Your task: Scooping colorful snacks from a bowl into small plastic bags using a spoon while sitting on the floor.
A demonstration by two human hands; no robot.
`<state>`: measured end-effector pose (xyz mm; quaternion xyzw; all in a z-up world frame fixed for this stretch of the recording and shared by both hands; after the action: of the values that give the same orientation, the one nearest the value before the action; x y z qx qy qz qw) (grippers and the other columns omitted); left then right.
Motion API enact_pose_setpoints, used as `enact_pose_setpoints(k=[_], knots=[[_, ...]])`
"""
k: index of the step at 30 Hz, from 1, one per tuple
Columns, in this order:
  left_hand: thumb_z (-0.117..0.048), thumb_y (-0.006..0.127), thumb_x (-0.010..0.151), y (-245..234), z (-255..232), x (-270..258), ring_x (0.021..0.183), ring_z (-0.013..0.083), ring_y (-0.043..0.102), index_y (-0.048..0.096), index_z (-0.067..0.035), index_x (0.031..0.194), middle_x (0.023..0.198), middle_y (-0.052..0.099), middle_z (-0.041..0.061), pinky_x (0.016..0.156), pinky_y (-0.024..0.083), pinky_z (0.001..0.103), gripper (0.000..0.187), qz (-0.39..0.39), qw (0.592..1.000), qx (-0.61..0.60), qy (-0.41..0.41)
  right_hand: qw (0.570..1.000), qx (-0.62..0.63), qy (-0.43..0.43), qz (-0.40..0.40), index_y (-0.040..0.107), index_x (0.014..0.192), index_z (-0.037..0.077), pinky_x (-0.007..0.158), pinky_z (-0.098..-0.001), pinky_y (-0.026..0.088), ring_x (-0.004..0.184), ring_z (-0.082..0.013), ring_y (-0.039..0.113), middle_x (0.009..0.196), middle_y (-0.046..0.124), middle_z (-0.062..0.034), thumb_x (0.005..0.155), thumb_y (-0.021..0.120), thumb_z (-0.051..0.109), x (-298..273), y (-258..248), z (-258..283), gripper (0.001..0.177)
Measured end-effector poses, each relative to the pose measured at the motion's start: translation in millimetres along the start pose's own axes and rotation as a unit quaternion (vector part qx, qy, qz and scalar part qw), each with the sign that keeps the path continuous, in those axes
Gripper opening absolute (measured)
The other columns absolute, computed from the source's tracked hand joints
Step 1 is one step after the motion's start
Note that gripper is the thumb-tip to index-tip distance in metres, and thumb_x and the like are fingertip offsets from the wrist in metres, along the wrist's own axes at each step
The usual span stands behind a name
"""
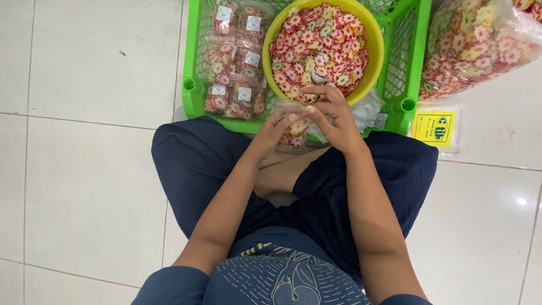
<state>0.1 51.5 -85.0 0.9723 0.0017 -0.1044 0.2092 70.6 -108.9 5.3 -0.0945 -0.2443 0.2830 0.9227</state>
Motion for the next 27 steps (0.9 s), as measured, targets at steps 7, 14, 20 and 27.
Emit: enact_pose_setpoints(k=[7, 14, 20, 27], knots=[[-0.031, 0.071, 0.101, -0.7, 8.5, -1.5, 0.106, 0.0248, 0.07, 0.06, -0.006, 0.138, 0.12, 0.071, 0.02, 0.095, 0.058, 0.044, 0.046, -0.015, 1.0, -0.002, -0.021, 0.999, 0.046, 0.001, 0.012, 0.079, 0.088, 0.009, 0.094, -0.0454, 0.045, 0.115, -0.0389, 0.061, 0.128, 0.067, -0.0168, 0.109, 0.052, 0.023, -1.5, -0.4, -17.0, 0.037], [-0.03, 0.068, 0.103, -20.4, 18.8, 5.6, 0.089, 0.0198, 0.073, 0.067, -0.01, 0.129, 0.106, 0.076, 0.016, 0.084, 0.061, 0.039, 0.033, -0.071, 0.997, -0.015, 0.023, 0.963, -0.158, 0.208, -0.073, 0.059, 0.11, -0.001, 0.078, -0.0498, 0.054, 0.094, -0.0417, 0.066, 0.1, 0.061, -0.0221, 0.108, 0.066, 0.021, -5.3, -42.3, -43.7, 0.023], [-0.028, 0.069, 0.101, -26.1, 29.4, 6.4, 0.102, 0.022, 0.059, 0.067, -0.011, 0.13, 0.114, 0.069, 0.018, 0.093, 0.045, 0.044, 0.033, -0.089, 0.986, 0.119, 0.079, 0.888, -0.246, 0.386, 0.037, 0.056, 0.111, 0.0, 0.083, -0.0559, 0.053, 0.1, -0.0478, 0.067, 0.103, 0.066, -0.0276, 0.088, 0.079, 0.024, -17.2, -24.9, -81.9, 0.041], [-0.024, 0.097, 0.073, 7.5, -10.5, -3.5, 0.105, 0.0307, 0.068, 0.069, -0.005, 0.121, 0.106, 0.071, 0.02, 0.1, 0.049, 0.05, 0.059, -0.12, 0.954, 0.203, 0.184, 0.877, -0.318, 0.359, 0.042, 0.064, 0.115, -0.011, 0.077, -0.0529, 0.059, 0.093, -0.0494, 0.07, 0.103, 0.063, -0.035, 0.092, 0.061, 0.0, -19.8, -12.3, -120.0, 0.026]])
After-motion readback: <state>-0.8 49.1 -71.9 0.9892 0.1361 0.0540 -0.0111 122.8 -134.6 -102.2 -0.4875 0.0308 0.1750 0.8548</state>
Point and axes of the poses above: each hand's wrist, its own x-axis towards the middle knuckle, its own y-axis out of the palm, z = x × y, the point moved 3 cm from there along x, towards the middle knuckle
